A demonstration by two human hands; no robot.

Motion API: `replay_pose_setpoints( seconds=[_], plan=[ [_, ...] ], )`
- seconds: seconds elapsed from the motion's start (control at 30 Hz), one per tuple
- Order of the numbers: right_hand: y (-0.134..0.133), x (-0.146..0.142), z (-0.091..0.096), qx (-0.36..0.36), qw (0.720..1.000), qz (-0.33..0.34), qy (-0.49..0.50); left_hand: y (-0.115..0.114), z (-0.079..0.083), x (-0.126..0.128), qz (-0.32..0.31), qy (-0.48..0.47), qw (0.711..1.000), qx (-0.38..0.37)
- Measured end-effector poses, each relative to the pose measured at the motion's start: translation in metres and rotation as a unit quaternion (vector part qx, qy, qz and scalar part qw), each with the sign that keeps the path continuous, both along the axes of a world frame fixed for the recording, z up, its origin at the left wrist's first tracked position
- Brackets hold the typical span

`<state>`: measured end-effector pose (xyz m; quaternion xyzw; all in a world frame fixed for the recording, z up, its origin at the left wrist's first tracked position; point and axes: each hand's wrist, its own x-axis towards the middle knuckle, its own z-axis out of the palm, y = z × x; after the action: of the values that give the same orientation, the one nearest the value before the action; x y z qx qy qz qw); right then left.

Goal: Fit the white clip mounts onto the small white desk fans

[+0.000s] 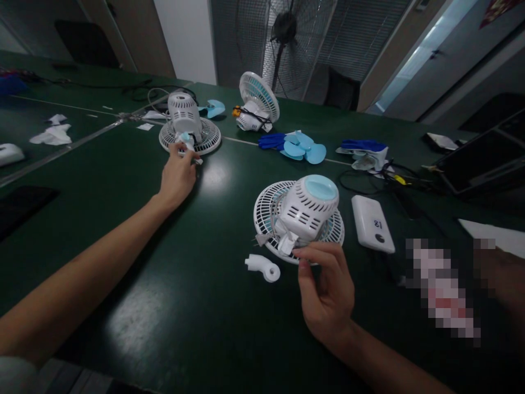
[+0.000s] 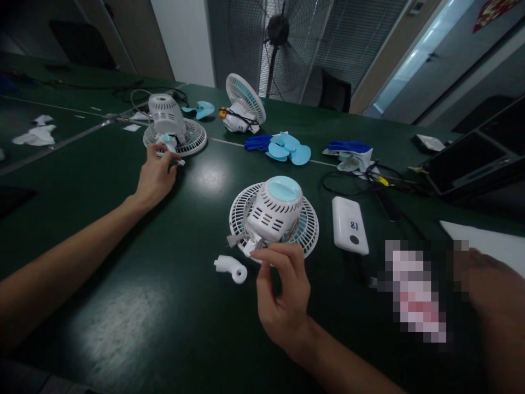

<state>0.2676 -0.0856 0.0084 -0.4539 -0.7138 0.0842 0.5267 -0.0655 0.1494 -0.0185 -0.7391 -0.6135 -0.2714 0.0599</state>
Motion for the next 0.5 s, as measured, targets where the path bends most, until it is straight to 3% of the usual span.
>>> replay_pose_setpoints(
  seconds=[0.2,0.4,0.5],
  plan=[
    [0.0008,-0.0005,0.0008,-0.001,1.0,0.014,0.003,0.0028,-0.0021,-0.0017,0.013,-0.014,1.0,-0.001],
    [0.0013,-0.0007,0.0,-0.006,1.0,0.024,0.005,0.0085,-0.0004,0.0009,0.044,0.073,0.996,-0.014],
    [0.0011,-0.0007,0.0002,-0.006,1.0,0.03,0.008,0.0044,0.0051,0.0063,0.014,0.037,0.999,-0.018]
  ],
)
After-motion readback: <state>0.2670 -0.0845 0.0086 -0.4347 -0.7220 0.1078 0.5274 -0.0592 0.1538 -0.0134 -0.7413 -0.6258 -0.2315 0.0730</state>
